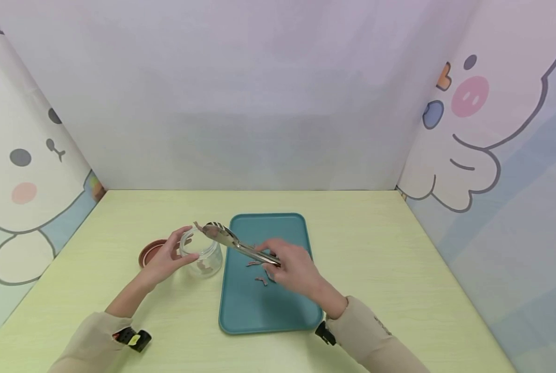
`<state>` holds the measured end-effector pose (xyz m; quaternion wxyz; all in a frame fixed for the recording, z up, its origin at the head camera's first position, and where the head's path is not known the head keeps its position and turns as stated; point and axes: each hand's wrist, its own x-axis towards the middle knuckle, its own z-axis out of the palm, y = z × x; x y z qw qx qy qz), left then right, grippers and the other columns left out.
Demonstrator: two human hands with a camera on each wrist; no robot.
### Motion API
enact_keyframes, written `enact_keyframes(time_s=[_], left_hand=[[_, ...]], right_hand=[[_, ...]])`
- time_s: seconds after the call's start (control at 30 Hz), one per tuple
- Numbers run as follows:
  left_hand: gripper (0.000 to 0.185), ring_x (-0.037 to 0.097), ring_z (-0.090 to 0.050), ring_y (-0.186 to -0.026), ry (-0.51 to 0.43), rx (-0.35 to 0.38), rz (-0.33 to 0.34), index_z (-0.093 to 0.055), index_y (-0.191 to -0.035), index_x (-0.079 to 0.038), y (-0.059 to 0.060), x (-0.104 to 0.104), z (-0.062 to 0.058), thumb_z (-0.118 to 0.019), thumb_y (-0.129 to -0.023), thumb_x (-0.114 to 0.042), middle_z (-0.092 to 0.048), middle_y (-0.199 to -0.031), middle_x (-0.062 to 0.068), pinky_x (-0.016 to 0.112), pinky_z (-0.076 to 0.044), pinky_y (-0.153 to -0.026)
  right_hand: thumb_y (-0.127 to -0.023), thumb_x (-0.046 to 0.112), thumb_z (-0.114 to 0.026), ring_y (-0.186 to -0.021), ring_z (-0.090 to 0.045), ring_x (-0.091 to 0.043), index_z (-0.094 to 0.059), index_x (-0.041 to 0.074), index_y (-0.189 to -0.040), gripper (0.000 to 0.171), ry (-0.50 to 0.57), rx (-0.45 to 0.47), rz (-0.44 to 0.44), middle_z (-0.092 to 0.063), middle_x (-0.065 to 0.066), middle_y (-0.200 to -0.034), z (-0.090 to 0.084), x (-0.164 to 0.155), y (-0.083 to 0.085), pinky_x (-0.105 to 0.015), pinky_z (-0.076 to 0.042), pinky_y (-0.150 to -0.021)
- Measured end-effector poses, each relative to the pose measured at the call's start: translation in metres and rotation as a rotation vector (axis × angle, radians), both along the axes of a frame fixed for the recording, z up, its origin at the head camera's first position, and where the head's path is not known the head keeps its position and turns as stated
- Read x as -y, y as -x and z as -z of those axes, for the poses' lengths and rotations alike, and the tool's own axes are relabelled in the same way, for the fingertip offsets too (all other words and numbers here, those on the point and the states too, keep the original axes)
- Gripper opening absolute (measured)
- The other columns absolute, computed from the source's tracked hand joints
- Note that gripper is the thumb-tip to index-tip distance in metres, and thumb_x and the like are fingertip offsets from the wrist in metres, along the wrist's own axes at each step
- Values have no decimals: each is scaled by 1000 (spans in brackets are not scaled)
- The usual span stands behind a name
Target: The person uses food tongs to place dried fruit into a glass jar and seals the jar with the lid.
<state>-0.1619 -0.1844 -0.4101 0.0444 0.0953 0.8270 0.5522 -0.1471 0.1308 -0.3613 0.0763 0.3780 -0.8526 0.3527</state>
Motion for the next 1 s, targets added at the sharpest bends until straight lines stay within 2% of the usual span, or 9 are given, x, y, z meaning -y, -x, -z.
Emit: enact_keyframes(time_s=[0.23, 0.4, 0.63, 0.73, 0.8, 0.93, 1.0], left_hand=[[69, 42, -21, -123, -3, 13, 0, -20, -136, -3, -12, -9, -24, -62, -83, -14, -23, -136, 25, 51, -30, -94], [69, 43, -23, -122, -3, 10, 2, -20, -136, -2, -15, -11, -30, -62, -83, -14, -24, -135, 26, 51, -31, -93], [70, 42, -23, -122, -17, 14, 6, -19, -136, -2, -13, -10, -27, -63, -83, -14, -24, -134, 26, 50, -31, -93], [69, 42, -23, -122, -14, 15, 2, -20, -136, -1, -14, -10, -28, -63, -83, -13, -24, -134, 26, 50, -32, -93], [70, 42, -23, -122, -17, 11, 1, -20, -135, -1, -13, -10, -27, -63, -82, -13, -25, -134, 26, 50, -32, -93], [71, 40, -23, -123, -25, 12, -2, -20, -136, -5, -6, -5, -13, -64, -82, -15, -25, -135, 23, 49, -33, -92], [72, 38, -24, -123, -21, 15, -5, -20, -137, -7, -2, -3, -6, -65, -81, -18, -26, -135, 21, 48, -33, -92]], right_hand=[[-78, 7, -66, -39, -32, -1, -58, 15, -105, 29, -30, 13, 4, -54, 8, -79, 4, 6, 0, -17, -30, -35], [-79, 11, -65, -36, -31, -1, -58, 16, -107, 29, -42, 44, 24, -54, 9, -79, 4, 6, -1, -18, -31, -34], [-80, 15, -67, -38, -34, 1, -56, 14, -111, 34, -13, 53, 48, -57, 5, -93, 4, -6, 0, -19, -33, -35], [-79, 20, -67, -45, -39, -2, -56, 13, -113, 37, -27, 21, 70, -58, 1, -96, 6, -13, 2, -20, -36, -40], [-78, 22, -68, -55, -47, -6, -55, 12, -115, 40, -41, 10, 95, -58, -1, -99, 6, -19, 2, -22, -40, -47], [-77, 25, -69, -69, -52, -11, -54, 11, -119, 46, -63, 12, 151, -57, -2, -99, 10, -31, 3, -26, -43, -54], [-77, 26, -69, -66, -49, -9, -54, 11, -119, 48, -77, 18, 180, -55, 0, -93, 13, -37, 3, -24, -42, -52]])
